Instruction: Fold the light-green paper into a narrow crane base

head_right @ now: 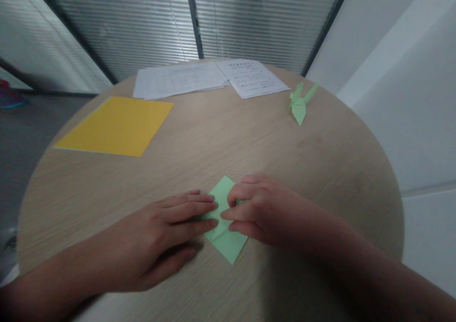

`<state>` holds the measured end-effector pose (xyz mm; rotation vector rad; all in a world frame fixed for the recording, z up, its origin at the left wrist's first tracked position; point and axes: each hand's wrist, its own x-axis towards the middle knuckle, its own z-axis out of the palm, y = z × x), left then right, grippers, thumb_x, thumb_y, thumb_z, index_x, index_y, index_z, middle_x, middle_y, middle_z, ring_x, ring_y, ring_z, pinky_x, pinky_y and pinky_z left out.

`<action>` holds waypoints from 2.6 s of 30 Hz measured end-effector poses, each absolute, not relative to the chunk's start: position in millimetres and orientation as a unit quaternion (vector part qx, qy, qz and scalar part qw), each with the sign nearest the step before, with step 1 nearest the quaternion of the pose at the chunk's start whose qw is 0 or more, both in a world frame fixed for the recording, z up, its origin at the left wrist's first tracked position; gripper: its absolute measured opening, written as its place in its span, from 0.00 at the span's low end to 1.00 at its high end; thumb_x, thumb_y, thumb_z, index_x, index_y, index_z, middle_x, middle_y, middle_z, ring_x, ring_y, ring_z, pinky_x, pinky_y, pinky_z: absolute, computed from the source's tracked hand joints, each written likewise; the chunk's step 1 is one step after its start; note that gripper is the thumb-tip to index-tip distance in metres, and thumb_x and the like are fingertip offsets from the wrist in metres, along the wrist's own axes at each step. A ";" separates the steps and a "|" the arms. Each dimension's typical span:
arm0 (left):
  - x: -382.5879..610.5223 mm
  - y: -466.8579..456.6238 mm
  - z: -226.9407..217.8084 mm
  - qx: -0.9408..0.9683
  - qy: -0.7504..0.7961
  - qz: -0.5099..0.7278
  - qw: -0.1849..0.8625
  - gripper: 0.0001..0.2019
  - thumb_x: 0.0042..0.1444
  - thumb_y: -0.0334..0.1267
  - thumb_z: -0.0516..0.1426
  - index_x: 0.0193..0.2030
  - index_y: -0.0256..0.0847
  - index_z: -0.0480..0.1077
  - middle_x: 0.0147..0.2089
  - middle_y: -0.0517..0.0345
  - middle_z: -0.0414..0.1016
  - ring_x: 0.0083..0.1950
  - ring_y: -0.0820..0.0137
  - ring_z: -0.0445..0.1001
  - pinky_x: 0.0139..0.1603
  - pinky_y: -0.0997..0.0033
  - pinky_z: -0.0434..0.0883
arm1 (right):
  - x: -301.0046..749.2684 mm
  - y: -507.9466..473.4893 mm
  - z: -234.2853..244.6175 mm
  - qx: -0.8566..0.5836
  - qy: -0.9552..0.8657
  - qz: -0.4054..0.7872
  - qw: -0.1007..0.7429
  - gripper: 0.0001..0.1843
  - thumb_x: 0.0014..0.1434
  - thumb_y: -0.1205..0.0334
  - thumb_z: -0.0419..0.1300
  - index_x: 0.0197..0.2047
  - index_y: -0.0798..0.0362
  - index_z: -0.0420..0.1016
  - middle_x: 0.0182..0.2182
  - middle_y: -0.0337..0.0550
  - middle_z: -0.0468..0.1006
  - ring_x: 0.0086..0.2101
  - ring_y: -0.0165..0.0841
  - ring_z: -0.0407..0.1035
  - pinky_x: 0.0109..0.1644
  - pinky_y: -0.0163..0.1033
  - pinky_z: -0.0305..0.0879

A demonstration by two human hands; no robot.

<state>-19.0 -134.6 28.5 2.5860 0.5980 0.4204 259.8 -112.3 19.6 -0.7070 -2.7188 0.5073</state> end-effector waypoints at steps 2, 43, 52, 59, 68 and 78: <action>-19.1 -134.4 28.0 0.936 0.218 0.157 0.227 0.18 0.65 0.34 0.58 0.60 0.37 0.76 0.62 0.42 0.78 0.67 0.56 0.74 0.72 0.52 0.68 | 261.2 -111.7 19.1 -0.245 -0.940 0.189 0.143 0.07 0.67 0.64 0.65 0.46 0.48 0.85 0.43 0.42 0.82 0.43 0.37 0.74 0.54 0.46 0.64; -18.6 -133.3 28.0 0.935 0.219 0.158 0.232 0.17 0.67 0.37 0.59 0.60 0.38 0.76 0.62 0.42 0.78 0.66 0.55 0.75 0.71 0.51 0.70 | 262.3 -114.0 22.9 -0.239 -0.945 0.184 0.128 0.07 0.67 0.65 0.64 0.44 0.46 0.84 0.45 0.40 0.82 0.44 0.35 0.73 0.56 0.45 0.63; -18.6 -132.8 27.2 0.935 0.211 0.172 0.228 0.16 0.69 0.37 0.58 0.60 0.38 0.76 0.61 0.42 0.78 0.66 0.55 0.75 0.70 0.50 0.71 | 262.8 -113.0 18.0 -0.239 -0.944 0.175 0.143 0.07 0.68 0.63 0.64 0.45 0.45 0.85 0.43 0.41 0.82 0.43 0.35 0.74 0.54 0.44 0.64; -19.3 -133.2 26.3 0.936 0.214 0.165 0.225 0.16 0.67 0.37 0.59 0.60 0.38 0.76 0.62 0.42 0.78 0.66 0.54 0.75 0.70 0.50 0.71 | 261.8 -112.8 20.4 -0.236 -0.946 0.169 0.141 0.07 0.68 0.64 0.65 0.44 0.46 0.85 0.43 0.41 0.82 0.42 0.34 0.74 0.53 0.44 0.65; -16.4 -135.5 27.5 0.941 0.218 0.156 0.206 0.17 0.68 0.36 0.57 0.59 0.35 0.76 0.62 0.41 0.78 0.65 0.54 0.75 0.72 0.48 0.69 | 255.2 -117.8 23.3 -0.276 -0.932 0.178 0.152 0.09 0.68 0.61 0.63 0.39 0.50 0.86 0.42 0.45 0.83 0.41 0.37 0.75 0.51 0.45 0.67; -19.1 -133.4 24.8 0.938 0.205 0.168 0.223 0.17 0.67 0.35 0.58 0.61 0.37 0.75 0.61 0.43 0.79 0.66 0.55 0.75 0.71 0.50 0.70 | 258.4 -111.8 16.9 -0.237 -0.942 0.165 0.171 0.08 0.69 0.62 0.64 0.40 0.48 0.86 0.40 0.41 0.83 0.38 0.35 0.74 0.48 0.43 0.65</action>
